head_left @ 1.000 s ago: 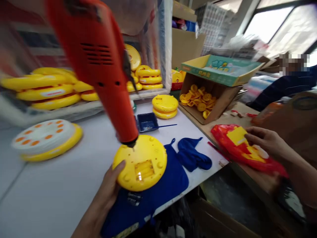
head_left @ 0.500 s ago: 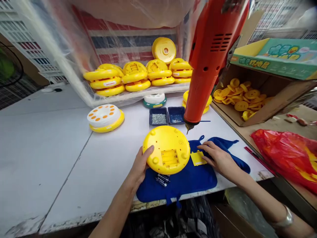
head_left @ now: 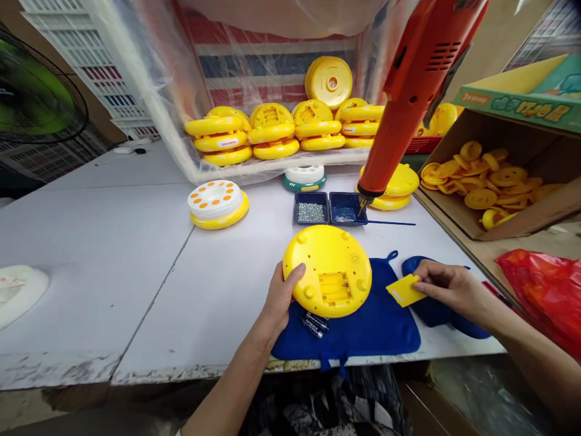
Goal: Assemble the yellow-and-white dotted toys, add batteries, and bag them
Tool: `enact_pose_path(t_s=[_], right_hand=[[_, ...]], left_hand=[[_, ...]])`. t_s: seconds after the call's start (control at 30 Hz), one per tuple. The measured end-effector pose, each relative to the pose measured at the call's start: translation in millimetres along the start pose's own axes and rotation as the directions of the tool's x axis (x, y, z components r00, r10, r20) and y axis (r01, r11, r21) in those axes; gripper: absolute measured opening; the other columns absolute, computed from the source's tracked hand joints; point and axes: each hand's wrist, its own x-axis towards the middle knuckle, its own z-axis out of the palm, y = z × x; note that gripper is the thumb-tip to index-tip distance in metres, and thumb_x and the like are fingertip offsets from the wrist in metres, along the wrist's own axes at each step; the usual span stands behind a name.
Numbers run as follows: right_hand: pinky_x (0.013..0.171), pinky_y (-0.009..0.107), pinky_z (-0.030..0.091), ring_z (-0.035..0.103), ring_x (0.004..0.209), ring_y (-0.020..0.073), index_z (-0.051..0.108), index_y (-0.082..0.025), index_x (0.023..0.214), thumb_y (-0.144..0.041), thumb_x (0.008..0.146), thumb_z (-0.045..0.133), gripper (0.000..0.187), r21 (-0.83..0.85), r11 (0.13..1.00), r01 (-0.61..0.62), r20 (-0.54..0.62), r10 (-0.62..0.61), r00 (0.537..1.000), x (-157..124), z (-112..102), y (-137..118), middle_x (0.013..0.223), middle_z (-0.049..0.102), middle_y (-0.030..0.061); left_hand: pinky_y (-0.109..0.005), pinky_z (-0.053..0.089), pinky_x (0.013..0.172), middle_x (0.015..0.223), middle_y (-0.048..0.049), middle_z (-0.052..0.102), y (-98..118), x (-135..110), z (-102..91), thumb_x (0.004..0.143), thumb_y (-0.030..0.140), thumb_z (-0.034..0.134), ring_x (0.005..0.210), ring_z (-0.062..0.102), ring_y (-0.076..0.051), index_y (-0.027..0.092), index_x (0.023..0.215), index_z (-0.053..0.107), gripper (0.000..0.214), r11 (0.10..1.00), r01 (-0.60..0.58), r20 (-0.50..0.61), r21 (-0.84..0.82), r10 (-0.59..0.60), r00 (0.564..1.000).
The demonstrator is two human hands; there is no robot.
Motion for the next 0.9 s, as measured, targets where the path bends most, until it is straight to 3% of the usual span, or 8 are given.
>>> enact_pose_path(t_s=[0.07, 0.1, 0.33, 0.47, 0.7, 0.9], right_hand=[[0.043, 0.022, 0.031, 0.042, 0.048, 0.0093, 0.062, -0.02, 0.081, -0.053, 0.075, 0.078, 0.037, 0.273, 0.956, -0.105, -0.066, 0.127, 0.99, -6, 6, -9, 0.06, 0.051, -0.003], [0.042, 0.021, 0.03, 0.041, 0.046, 0.0084, 0.061, -0.02, 0.083, -0.055, 0.075, 0.078, 0.039, 0.331, 0.935, -0.13, -0.059, 0.158, 0.986, -8, 11, -13, 0.06, 0.05, -0.0037], [0.039, 0.019, 0.029, 0.037, 0.041, 0.0056, 0.061, -0.019, 0.08, -0.054, 0.075, 0.08, 0.041, 0.489, 0.854, -0.175, 0.045, 0.176, 0.983, -5, 52, -36, 0.054, 0.046, -0.0062], [0.039, 0.02, 0.036, 0.036, 0.037, 0.0049, 0.056, -0.019, 0.071, -0.053, 0.071, 0.083, 0.044, 0.679, 0.71, -0.187, 0.0, 0.255, 0.967, -14, 73, -41, 0.049, 0.045, -0.0072], [0.042, 0.022, 0.044, 0.043, 0.038, 0.0064, 0.054, -0.018, 0.062, -0.055, 0.07, 0.083, 0.048, 0.792, 0.598, -0.123, -0.109, 0.336, 0.935, -32, 114, -40, 0.051, 0.052, -0.0042], [0.04, 0.019, 0.042, 0.046, 0.037, 0.0057, 0.057, -0.017, 0.061, -0.054, 0.067, 0.085, 0.047, 0.832, 0.543, -0.116, -0.119, 0.379, 0.918, -32, 119, -41, 0.052, 0.056, -0.003]], left_hand=[[-0.037, 0.057, 0.091, 0.125, -0.014, 0.068, 0, -1, 4.5, 0.071, 0.041, 0.082, 0.116, 0.064, -0.032, 0.017, 0.119, 0.062, 0.057, 1.0, -0.029, -0.012, 0.001, 0.029, 1.0], [-0.037, 0.056, 0.092, 0.124, -0.0135, 0.068, 0, -2, 6.7, 0.071, 0.041, 0.082, 0.116, 0.063, -0.031, 0.017, 0.118, 0.062, 0.056, 0.999, -0.044, -0.024, 0.008, 0.044, 0.999], [-0.036, 0.056, 0.093, 0.129, -0.0138, 0.066, -2, -6, 16.0, 0.073, 0.038, 0.08, 0.118, 0.063, -0.03, 0.017, 0.123, 0.057, 0.06, 0.995, -0.097, -0.042, 0.023, 0.098, 0.994], [-0.038, 0.056, 0.094, 0.131, -0.0148, 0.065, -7, -12, 23.1, 0.072, 0.038, 0.081, 0.119, 0.063, -0.031, 0.017, 0.12, 0.058, 0.057, 0.997, -0.054, -0.044, -0.057, 0.051, 0.998], [-0.036, 0.057, 0.093, 0.139, -0.0121, 0.059, -20, -28, 39.1, 0.077, 0.034, 0.077, 0.123, 0.061, -0.03, 0.022, 0.125, 0.053, 0.055, 0.991, -0.121, -0.06, -0.06, 0.117, 0.991], [-0.033, 0.055, 0.097, 0.141, -0.0101, 0.057, -34, -33, 41.5, 0.081, 0.037, 0.076, 0.125, 0.059, -0.027, 0.024, 0.131, 0.049, 0.058, 0.96, -0.272, -0.037, 0.059, 0.275, 0.961]])
